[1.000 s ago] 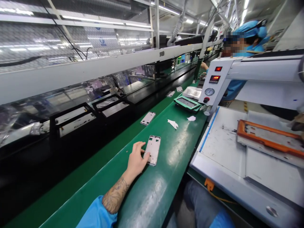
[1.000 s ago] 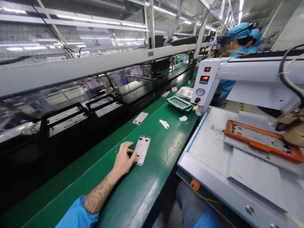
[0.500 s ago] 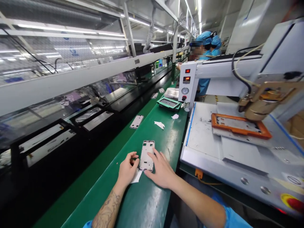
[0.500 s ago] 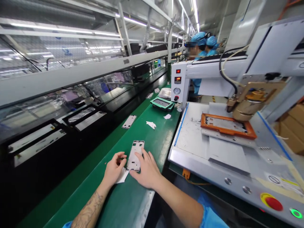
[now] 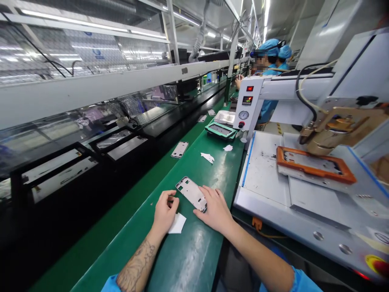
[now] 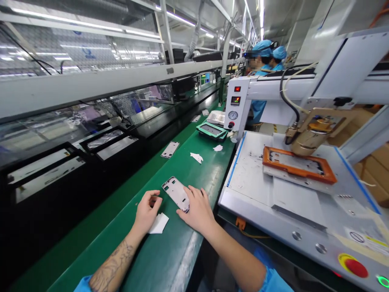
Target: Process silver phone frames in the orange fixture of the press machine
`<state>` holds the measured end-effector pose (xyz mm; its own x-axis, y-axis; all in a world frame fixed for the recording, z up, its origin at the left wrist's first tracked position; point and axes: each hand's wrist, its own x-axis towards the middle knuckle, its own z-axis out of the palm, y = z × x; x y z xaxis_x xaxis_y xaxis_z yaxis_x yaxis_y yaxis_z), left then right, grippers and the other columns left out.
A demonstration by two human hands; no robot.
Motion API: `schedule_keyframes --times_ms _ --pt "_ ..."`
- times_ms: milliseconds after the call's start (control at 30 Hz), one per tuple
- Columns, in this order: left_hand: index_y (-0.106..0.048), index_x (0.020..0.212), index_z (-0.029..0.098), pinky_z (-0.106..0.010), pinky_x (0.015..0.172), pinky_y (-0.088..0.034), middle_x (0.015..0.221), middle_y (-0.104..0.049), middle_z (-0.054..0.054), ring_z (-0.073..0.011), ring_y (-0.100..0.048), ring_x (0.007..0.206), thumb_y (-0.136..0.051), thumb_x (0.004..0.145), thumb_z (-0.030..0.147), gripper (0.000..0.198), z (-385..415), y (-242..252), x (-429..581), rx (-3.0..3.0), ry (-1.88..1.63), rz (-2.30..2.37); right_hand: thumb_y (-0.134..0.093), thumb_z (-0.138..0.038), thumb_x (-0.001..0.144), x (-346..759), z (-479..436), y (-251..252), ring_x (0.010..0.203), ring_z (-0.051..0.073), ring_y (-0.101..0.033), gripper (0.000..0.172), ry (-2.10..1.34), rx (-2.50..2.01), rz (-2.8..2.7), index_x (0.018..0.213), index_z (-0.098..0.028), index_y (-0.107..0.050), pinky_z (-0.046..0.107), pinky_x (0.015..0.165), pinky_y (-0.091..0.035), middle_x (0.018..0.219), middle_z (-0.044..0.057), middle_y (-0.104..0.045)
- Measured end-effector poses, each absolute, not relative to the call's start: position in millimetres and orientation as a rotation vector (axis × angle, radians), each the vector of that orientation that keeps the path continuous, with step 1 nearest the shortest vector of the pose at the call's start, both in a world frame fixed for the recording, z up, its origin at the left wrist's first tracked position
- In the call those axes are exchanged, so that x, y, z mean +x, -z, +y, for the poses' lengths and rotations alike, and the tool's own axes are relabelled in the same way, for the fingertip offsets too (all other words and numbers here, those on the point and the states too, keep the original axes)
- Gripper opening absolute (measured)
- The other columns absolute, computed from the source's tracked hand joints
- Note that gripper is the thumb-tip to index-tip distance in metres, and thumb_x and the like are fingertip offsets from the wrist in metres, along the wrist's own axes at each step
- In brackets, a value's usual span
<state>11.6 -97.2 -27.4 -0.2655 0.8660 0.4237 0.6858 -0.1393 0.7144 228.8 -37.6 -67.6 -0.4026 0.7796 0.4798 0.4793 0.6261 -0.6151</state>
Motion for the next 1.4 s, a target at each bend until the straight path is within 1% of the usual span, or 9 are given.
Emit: schedule_keyframes --times_ms 233,333,433,533,633,700,967,1200,1400 --pt "-0.062 0.116 0.022 -0.042 0.095 -0.049 0.122 -0.062 -0.010 -0.0258 -0.060 0.114 -0.067 0.087 0.049 0.040 -92.8 32.0 5.0 1.618 -1.466 1.958 -0.076 -0.028 0.065 239.3 -38.4 82.9 0.105 0.033 -0.056 0.077 -0.490 -0.987 -1.874 0.138 -0.019 -0.054 0.051 0.099 -0.045 0.119 0.012 -0.066" --pt "-0.053 0.131 0.022 -0.048 0.107 -0.045 0.138 -0.056 -0.016 -0.0302 -0.054 0.130 -0.068 0.082 0.063 0.066 -90.7 34.3 5.8 1.542 -1.512 1.859 -0.076 -0.028 0.059 241.0 -37.8 87.4 0.106 0.033 -0.058 0.085 -0.620 -0.971 -1.747 0.139 -0.020 -0.051 0.052 0.102 -0.044 0.117 0.010 -0.067" --pt "-0.036 0.148 0.020 -0.051 0.109 -0.047 0.150 -0.047 -0.022 -0.0344 -0.051 0.137 -0.064 0.077 0.078 0.096 -91.4 37.1 9.2 1.459 -1.512 1.705 -0.078 -0.030 0.056 247.4 -37.5 87.2 0.116 0.033 -0.057 0.094 -0.809 -0.871 -1.694 0.144 -0.022 -0.046 0.053 0.109 -0.039 0.120 0.008 -0.068" --pt "-0.032 0.154 0.026 -0.047 0.113 -0.046 0.153 -0.048 -0.018 -0.0336 -0.050 0.139 -0.074 0.070 0.077 0.107 -97.8 39.1 14.6 1.348 -1.430 1.461 -0.082 -0.032 0.053 256.1 -37.7 84.0 0.124 0.033 -0.056 0.100 -0.951 -0.737 -1.770 0.146 -0.024 -0.045 0.054 0.117 -0.030 0.122 0.007 -0.069" --pt "-0.037 0.153 0.031 -0.042 0.115 -0.043 0.154 -0.049 -0.014 -0.0328 -0.049 0.140 -0.086 0.061 0.069 0.111 -105.8 35.8 21.2 1.222 -1.388 1.319 -0.085 -0.036 0.050 261.2 -37.8 81.5 0.125 0.032 -0.058 0.100 -0.985 -0.656 -1.873 0.142 -0.026 -0.048 0.056 0.124 -0.015 0.125 0.006 -0.069" --pt "-0.039 0.151 0.030 -0.042 0.114 -0.045 0.152 -0.051 -0.014 -0.0334 -0.052 0.137 -0.086 0.061 0.070 0.109 -109.1 30.9 25.3 1.195 -1.388 1.337 -0.085 -0.038 0.049 261.4 -37.4 81.9 0.122 0.030 -0.060 0.103 -0.976 -0.625 -1.898 0.143 -0.027 -0.047 0.055 0.124 -0.011 0.126 0.004 -0.069" --pt "-0.048 0.138 0.027 -0.039 0.100 -0.054 0.144 -0.057 -0.015 -0.0338 -0.062 0.123 -0.087 0.061 0.066 0.095 -110.4 20.5 31.3 1.204 -1.421 1.396 -0.080 -0.036 0.056 254.0 -36.7 91.7 0.115 0.026 -0.059 0.099 -0.753 -0.605 -1.970 0.147 -0.029 -0.043 0.051 0.125 -0.015 0.130 0.003 -0.065" --pt "-0.044 0.140 0.027 -0.041 0.103 -0.053 0.147 -0.054 -0.016 -0.0364 -0.057 0.130 -0.088 0.057 0.070 0.103 -112.3 18.6 30.6 1.243 -1.374 1.411 -0.077 -0.035 0.057 255.6 -39.7 87.7 0.113 0.027 -0.059 0.093 -0.719 -0.641 -1.992 0.145 -0.025 -0.048 0.054 0.123 -0.019 0.121 0.005 -0.067" --pt "-0.038 0.145 0.029 -0.051 0.113 -0.045 0.152 -0.049 -0.018 -0.0396 -0.054 0.133 -0.094 0.053 0.059 0.112 -116.2 14.4 30.5 1.366 -1.258 1.431 -0.076 -0.033 0.058 255.7 -35.9 87.2 0.115 0.028 -0.060 0.092 -0.778 -0.609 -1.952 0.145 -0.027 -0.048 0.055 0.124 -0.018 0.125 0.006 -0.066"
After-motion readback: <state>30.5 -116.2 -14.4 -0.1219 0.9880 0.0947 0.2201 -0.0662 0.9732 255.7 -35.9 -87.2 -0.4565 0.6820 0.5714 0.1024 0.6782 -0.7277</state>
